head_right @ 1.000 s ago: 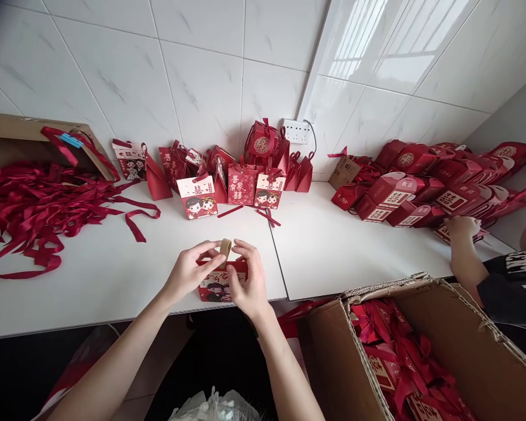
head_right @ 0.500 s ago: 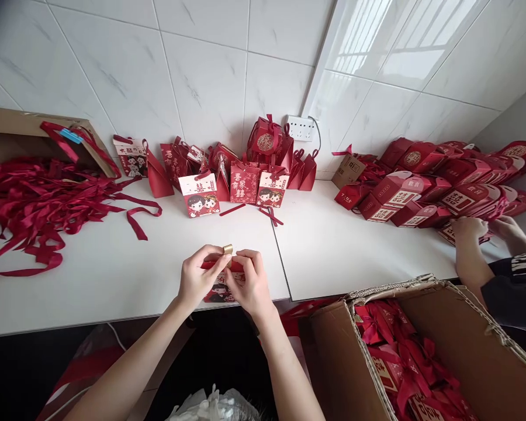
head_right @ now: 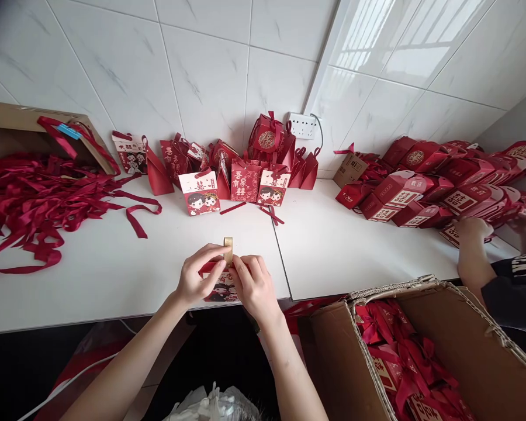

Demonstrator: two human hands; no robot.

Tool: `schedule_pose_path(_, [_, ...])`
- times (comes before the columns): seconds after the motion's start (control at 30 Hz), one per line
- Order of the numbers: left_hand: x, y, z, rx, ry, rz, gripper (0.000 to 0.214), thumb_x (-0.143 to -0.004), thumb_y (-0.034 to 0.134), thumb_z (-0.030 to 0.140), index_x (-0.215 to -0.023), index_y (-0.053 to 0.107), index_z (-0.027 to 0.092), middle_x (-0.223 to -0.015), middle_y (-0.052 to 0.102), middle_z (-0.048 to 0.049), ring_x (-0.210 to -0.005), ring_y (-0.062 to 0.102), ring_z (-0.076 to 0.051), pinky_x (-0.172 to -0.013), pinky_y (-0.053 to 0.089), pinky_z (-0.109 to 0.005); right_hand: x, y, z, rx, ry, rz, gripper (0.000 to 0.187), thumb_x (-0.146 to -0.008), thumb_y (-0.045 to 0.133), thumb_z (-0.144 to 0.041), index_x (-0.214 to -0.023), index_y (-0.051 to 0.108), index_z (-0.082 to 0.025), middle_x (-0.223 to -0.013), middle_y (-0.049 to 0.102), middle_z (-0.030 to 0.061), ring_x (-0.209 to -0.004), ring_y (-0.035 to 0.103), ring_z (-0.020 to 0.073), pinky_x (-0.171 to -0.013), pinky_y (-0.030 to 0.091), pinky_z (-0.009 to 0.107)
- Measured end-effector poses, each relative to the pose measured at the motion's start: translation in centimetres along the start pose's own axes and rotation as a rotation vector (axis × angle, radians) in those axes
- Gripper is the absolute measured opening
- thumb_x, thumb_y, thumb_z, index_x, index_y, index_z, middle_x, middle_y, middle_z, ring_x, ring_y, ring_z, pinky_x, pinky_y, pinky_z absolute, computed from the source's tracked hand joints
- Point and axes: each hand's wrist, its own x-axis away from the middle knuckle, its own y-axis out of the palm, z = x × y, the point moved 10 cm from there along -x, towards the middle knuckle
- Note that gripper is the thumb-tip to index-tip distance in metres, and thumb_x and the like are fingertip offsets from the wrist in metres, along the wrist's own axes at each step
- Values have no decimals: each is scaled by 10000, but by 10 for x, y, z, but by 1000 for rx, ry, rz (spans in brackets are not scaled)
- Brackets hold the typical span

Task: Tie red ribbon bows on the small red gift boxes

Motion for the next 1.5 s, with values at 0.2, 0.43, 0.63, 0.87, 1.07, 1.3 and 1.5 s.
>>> schedule_pose_path(0.2, [3, 2, -1, 5, 16, -68, 461, -812, 503, 59, -1239, 533, 229, -1041, 628, -60, -908, 631, -154, -758, 565, -263, 0, 1, 1, 16, 4, 2, 336, -894, 488, -88, -1219, 468, -170, -876, 569, 100, -764, 519, 195, -645, 510, 322])
schedule_pose_path(0.43, [4, 0, 2, -47, 55, -47, 508, -816, 491, 56, -1282, 498, 259, -1056, 637, -55, -945, 627, -160, -758, 558, -256, 2, 2, 5, -11, 107, 51, 259, -913, 439, -91, -1142, 513, -188, -857, 546, 79, -746, 516, 179, -624, 498, 303])
schedule_pose_path(0.63, [5, 3, -1, -17, 36, -61, 510, -812, 506, 67, -1284, 501, 259, -1082, 626, -55, -911, 640, -150, -739, 562, -244, 4, 7, 17, -134, 268, 60, 147, -929, 427, -144, -952, 565, -191, -805, 520, 55, -720, 506, 163, -625, 486, 299])
schedule_pose_path(0.87, [6, 4, -2, -26, 32, -70, 486, -829, 495, 88, -1285, 503, 255, -1077, 633, -61, -886, 648, -147, -714, 565, -237, 3, 7, 20, -239, 311, 15, 154, -924, 426, -152, -962, 571, -187, -833, 534, 59, -745, 528, 160, -621, 475, 295])
schedule_pose_path(1.07, [5, 4, -3, -42, 13, -71, 479, -822, 501, 95, -1270, 518, 263, -1065, 643, -54, -860, 655, -144, -713, 564, -234, 4, 8, 21, -288, 333, -25, 137, -913, 445, -151, -958, 571, -181, -841, 536, 58, -694, 521, 145, -574, 457, 282])
schedule_pose_path(1.3, [2, 4, -5, 3, -27, -89, 403, -843, 482, 111, -1220, 561, 227, -1016, 651, -60, -842, 648, -140, -713, 549, -233, -1, 12, 25, -361, 317, -125, 128, -920, 437, -162, -935, 562, -182, -830, 528, 48, -694, 513, 139, -552, 443, 264])
schedule_pose_path(1.5, [7, 2, -18, 105, -136, -36, 391, -841, 529, 148, -1226, 533, 212, -974, 644, -49, -762, 646, -118, -699, 540, -234, -2, 14, 28, -388, 324, -155, 129, -918, 441, -167, -927, 568, -179, -827, 527, 42, -695, 513, 136, -562, 441, 259])
